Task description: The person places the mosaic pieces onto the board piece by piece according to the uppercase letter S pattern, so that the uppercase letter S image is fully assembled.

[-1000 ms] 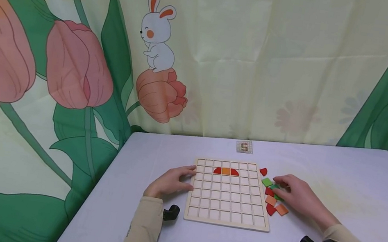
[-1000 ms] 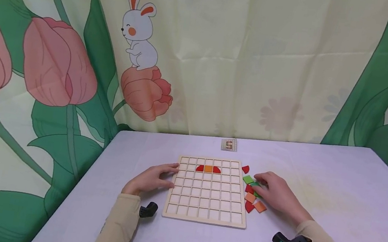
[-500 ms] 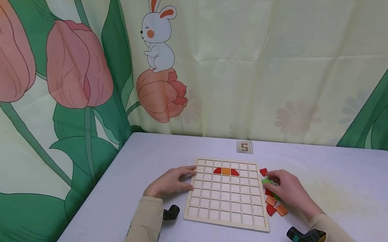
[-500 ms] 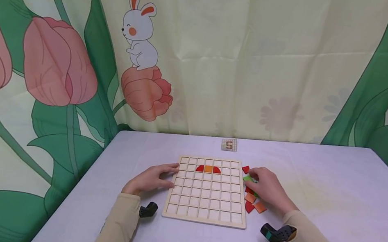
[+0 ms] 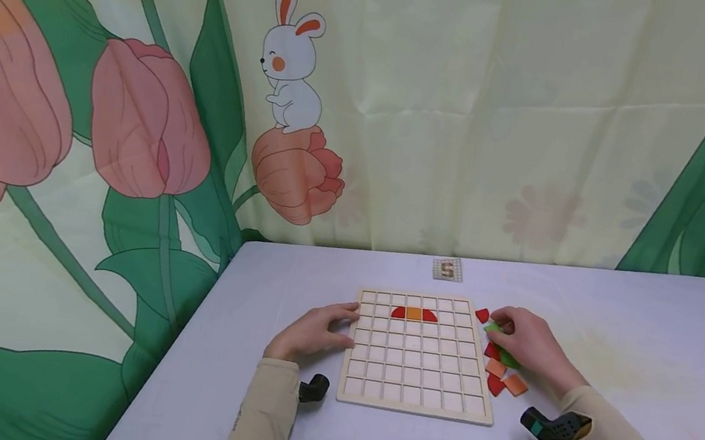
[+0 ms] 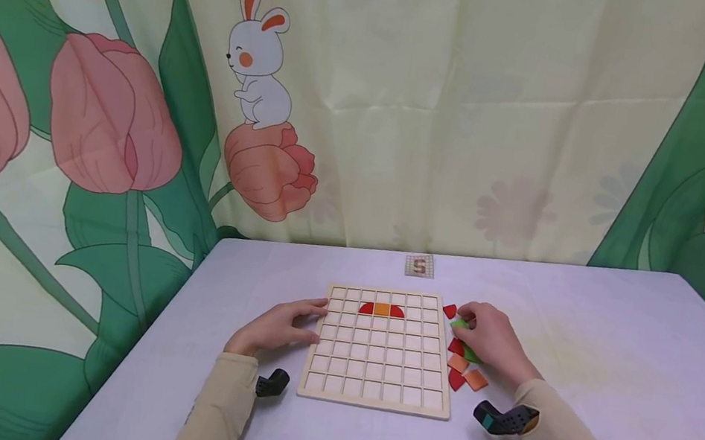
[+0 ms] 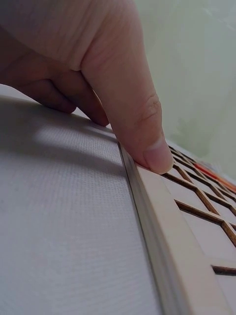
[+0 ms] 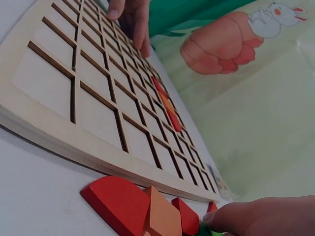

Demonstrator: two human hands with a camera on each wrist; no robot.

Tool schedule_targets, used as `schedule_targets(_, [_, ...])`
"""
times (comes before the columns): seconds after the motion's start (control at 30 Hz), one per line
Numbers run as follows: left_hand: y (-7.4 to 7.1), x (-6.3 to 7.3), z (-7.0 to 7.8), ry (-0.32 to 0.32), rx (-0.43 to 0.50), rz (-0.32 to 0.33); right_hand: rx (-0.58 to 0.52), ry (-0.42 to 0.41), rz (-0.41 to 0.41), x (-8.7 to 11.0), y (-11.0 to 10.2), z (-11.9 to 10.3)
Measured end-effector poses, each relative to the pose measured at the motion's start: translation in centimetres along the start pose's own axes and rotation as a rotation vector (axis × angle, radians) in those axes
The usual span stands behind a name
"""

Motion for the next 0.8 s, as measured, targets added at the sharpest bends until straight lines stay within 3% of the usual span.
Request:
schedule_targets(0.23, [0.0, 0.0, 0.2, -0.013, -0.001, 0.001, 0.015, 0.044, 0.032, -0.5, -0.7, 1.2])
schedule_targets(0.57, [0.1, -0.2, -0.1, -0.005, -0.006, 0.0, 0.017, 0.031, -0.087, -0.9, -1.1, 1.4])
schedule_targets(0.8, [0.1, -0.2, -0.2, -0.007, 0.002, -0.002, 0.023, 0.032, -0.062, -0.9, -1.1, 1.2])
Point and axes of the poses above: each hand's wrist, its own x-axis away from the middle knuckle, its own y-axis out of the palm, z = x × y, the point moved 1 cm from there along -x, towards the middle knuckle, and after that the axes turned 2 degrees about z, right-handed, at the moved point
